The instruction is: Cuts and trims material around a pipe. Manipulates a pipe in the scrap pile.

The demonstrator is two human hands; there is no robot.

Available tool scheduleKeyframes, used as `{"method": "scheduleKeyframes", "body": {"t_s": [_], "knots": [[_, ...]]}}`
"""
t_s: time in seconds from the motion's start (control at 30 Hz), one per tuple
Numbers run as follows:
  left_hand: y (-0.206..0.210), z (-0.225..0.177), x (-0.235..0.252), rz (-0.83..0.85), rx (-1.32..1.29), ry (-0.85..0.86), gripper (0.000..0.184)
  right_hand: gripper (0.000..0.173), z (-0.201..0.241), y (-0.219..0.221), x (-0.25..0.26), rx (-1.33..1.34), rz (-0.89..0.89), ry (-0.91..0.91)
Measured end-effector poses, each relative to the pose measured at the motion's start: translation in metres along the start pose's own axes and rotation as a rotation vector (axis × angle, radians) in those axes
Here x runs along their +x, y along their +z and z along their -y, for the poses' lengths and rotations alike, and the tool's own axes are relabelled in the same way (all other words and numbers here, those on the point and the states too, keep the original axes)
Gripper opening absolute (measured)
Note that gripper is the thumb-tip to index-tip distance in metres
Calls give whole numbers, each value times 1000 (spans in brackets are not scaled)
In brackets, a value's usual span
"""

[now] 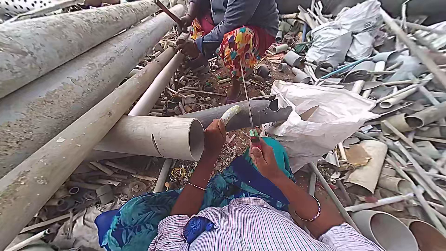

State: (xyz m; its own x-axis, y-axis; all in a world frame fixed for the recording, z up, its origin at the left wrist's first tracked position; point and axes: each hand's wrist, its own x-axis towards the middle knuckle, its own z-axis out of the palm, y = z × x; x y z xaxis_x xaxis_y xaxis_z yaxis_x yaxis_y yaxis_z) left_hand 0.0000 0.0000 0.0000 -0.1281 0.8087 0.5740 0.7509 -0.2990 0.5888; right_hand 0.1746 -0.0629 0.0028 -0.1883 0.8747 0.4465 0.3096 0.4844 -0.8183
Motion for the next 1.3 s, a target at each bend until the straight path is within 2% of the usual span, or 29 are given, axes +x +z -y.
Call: {"method": "scheduleKeyframes", "body": {"t_s": [0.03, 0.07, 0.1, 0.17, 0.2, 0.23, 0.27, 0.33, 0.37, 0.43, 0.5, 0.57, 0.63, 0.67, 0.7, 0.77, 0.83, 0.87, 0.9, 0.93, 1.0, 1.03, 1.07, 1.1, 1.13, 1.2, 1.23, 1.27, 1.3], "knots": [[0, 0, -1, -3, 5, 9, 43, 62, -1, 3, 1, -35, -15, -113], [-1, 1, -1, -2, 10, 14, 43, 60, -9, 9, -1, -17, -8, -101], [-2, 2, -2, 9, 15, 10, 43, 52, -20, 16, -5, 51, 34, 59], [-3, 0, -3, 50, 28, -26, 44, 37, -34, 21, -5, 205, 115, 541], [-4, 0, 0, 50, 39, -39, 45, 34, -30, 23, -1, 230, 100, 623], [-2, -2, 9, 32, 15, -54, 45, 33, -20, 20, 8, 219, 73, 571], [-3, -3, 5, 33, -10, -69, 45, 33, -10, 19, 3, 163, 39, 421], [-3, -5, 1, 16, -64, -80, 45, 54, 6, 17, 3, -13, -57, 8], [-2, -8, 0, 11, -74, -91, 45, 62, 12, 14, 6, -59, -87, -122], [0, -18, 0, 16, -77, -116, 46, 65, 16, 9, 8, -19, -112, -196], [-1, -23, 2, 37, -80, -153, 46, 63, 6, 8, 5, 68, -116, -150], [-4, -23, 2, 58, -73, -172, 46, 54, -15, 17, -4, 198, -69, 49], [-7, -25, -2, 102, -56, -178, 47, 38, -21, 24, -11, 402, 9, 545], [-7, -26, -2, 108, -55, -180, 48, 37, -18, 26, -10, 439, -9, 686], [-7, -27, 2, 98, -55, -178, 47, 36, -12, 26, -5, 442, -34, 705], [-6, -26, 0, 92, -62, -187, 47, 33, 0, 22, -9, 338, -67, 426], [-7, -26, 0, 89, -58, -179, 46, 55, 1, 16, -8, 116, -107, 18], [-5, -27, 3, 74, -58, -176, 45, 64, -3, 16, -6, 39, -123, -84], [-4, -29, 5, 71, -48, -176, 45, 63, -11, 20, -7, 26, -113, -72], [-4, -30, 6, 79, -42, -184, 45, 54, -20, 26, -12, 91, -66, 86], [-4, -30, 3, 104, -35, -198, 43, 33, -25, 34, -16, 281, -3, 585], [-5, -30, 4, 104, -37, -196, 43, 32, -19, 35, -12, 336, -23, 698], [-4, -31, 11, 87, -48, -194, 42, 32, -9, 30, -2, 355, -34, 693], [-5, -31, 6, 98, -48, -202, 42, 30, -1, 27, -7, 336, -42, 597], [-6, -30, 2, 115, -48, -206, 42, 31, 3, 25, -12, 271, -56, 416], [-8, -30, 2, 131, -62, -205, 43, 55, 2, 17, -7, 91, -107, 12], [-8, -30, 2, 129, -65, -202, 44, 62, -1, 17, -6, 56, -132, -97], [-8, -31, 4, 128, -69, -207, 44, 58, -7, 20, -8, 79, -134, -112], [-8, -32, 5, 130, -63, -216, 43, 46, -14, 27, -14, 167, -107, 8]]}}
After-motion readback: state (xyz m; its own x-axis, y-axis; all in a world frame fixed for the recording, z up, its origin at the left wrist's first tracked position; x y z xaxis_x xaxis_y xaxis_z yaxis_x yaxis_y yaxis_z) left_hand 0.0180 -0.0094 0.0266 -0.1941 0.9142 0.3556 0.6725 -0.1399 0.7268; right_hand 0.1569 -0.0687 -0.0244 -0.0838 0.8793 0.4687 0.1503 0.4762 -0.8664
